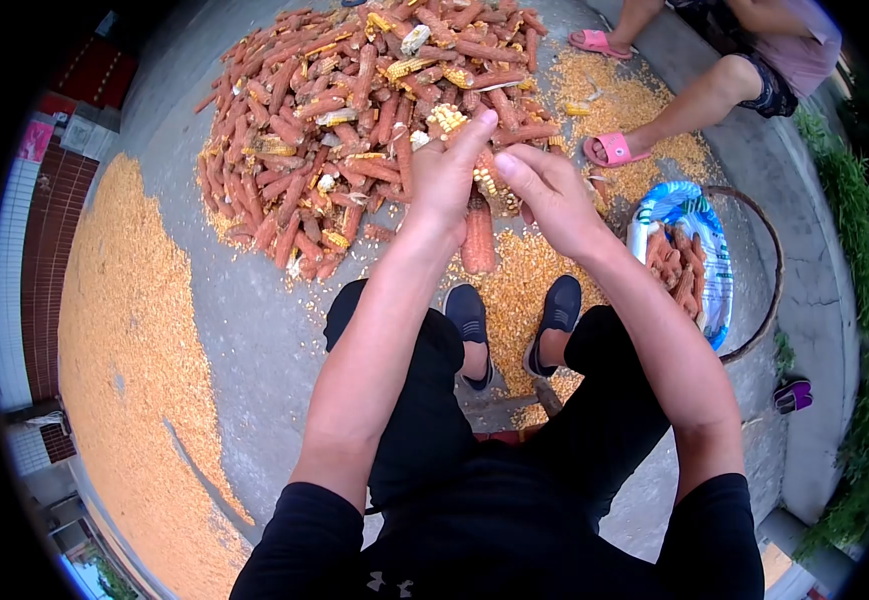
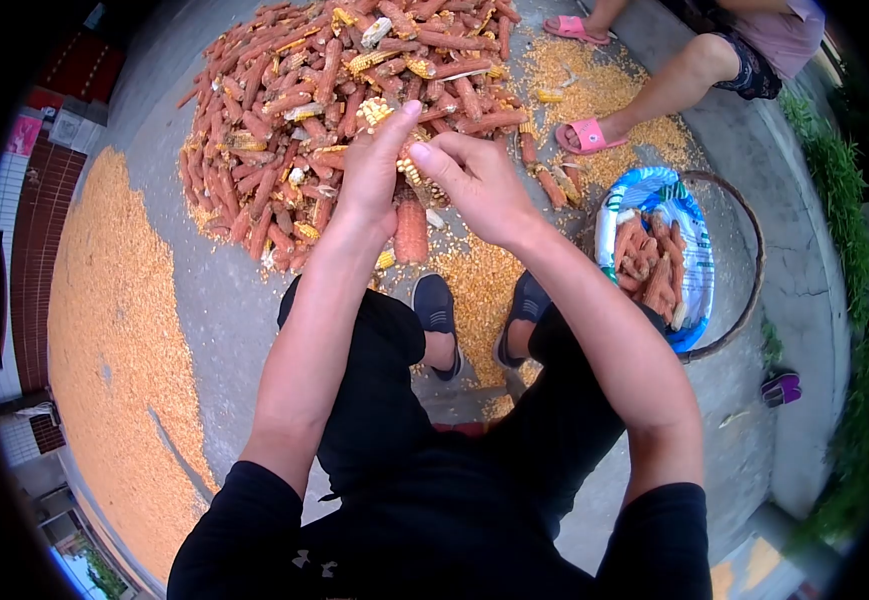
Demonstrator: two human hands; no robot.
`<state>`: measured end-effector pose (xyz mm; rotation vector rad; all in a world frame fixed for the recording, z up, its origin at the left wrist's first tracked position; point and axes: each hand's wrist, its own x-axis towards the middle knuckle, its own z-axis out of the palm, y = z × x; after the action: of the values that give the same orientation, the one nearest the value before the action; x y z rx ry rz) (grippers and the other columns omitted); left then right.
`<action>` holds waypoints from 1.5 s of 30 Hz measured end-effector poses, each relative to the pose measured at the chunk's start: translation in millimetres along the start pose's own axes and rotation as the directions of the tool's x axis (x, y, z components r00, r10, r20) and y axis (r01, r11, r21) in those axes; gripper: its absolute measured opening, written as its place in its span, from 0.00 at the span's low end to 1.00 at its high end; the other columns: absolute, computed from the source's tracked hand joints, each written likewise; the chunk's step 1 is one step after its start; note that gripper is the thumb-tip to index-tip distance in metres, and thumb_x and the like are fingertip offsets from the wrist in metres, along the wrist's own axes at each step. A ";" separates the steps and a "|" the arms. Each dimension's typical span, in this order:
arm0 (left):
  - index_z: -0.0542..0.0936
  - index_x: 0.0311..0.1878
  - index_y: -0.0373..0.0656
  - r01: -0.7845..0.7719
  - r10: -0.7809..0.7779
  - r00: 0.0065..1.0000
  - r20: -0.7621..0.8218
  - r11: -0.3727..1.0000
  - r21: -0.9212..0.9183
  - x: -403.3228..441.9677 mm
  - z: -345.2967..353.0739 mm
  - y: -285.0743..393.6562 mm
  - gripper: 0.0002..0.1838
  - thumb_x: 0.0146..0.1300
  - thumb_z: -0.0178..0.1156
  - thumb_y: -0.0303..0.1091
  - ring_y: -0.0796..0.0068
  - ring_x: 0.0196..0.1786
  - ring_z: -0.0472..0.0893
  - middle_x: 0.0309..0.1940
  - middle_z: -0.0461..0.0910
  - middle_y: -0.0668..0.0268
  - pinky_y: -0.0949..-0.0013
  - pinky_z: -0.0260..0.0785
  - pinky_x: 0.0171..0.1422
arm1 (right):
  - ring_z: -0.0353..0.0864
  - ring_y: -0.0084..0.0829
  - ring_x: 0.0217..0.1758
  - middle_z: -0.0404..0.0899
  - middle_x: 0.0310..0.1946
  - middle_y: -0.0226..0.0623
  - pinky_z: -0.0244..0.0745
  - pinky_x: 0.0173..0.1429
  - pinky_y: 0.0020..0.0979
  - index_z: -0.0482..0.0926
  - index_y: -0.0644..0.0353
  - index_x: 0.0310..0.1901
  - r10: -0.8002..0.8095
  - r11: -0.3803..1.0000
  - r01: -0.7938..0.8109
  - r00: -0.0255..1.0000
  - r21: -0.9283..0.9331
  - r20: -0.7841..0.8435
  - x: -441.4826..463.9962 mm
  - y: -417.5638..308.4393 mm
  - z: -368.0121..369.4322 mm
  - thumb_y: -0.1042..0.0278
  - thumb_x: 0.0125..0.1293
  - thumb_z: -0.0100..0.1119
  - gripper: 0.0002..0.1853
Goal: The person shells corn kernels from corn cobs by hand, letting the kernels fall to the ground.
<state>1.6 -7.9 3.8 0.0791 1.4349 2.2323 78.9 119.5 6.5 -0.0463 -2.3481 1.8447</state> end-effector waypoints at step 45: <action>0.81 0.30 0.33 -0.308 0.052 0.928 0.369 0.665 0.680 -5.8 2.8 -24.2 0.12 0.55 0.68 0.35 0.75 0.30 0.81 0.23 0.81 0.61 0.64 0.73 0.36 | 0.82 0.50 0.38 0.81 0.34 0.53 0.75 0.43 0.44 0.79 0.68 0.48 -0.255 0.819 0.202 0.967 -0.537 -0.026 4.4 -8.4 -32.0 0.48 0.65 0.68 0.26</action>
<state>16.3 0.1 -14.8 0.8509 2.0960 1.5149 79.6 148.8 22.4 0.0797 -2.5824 1.0179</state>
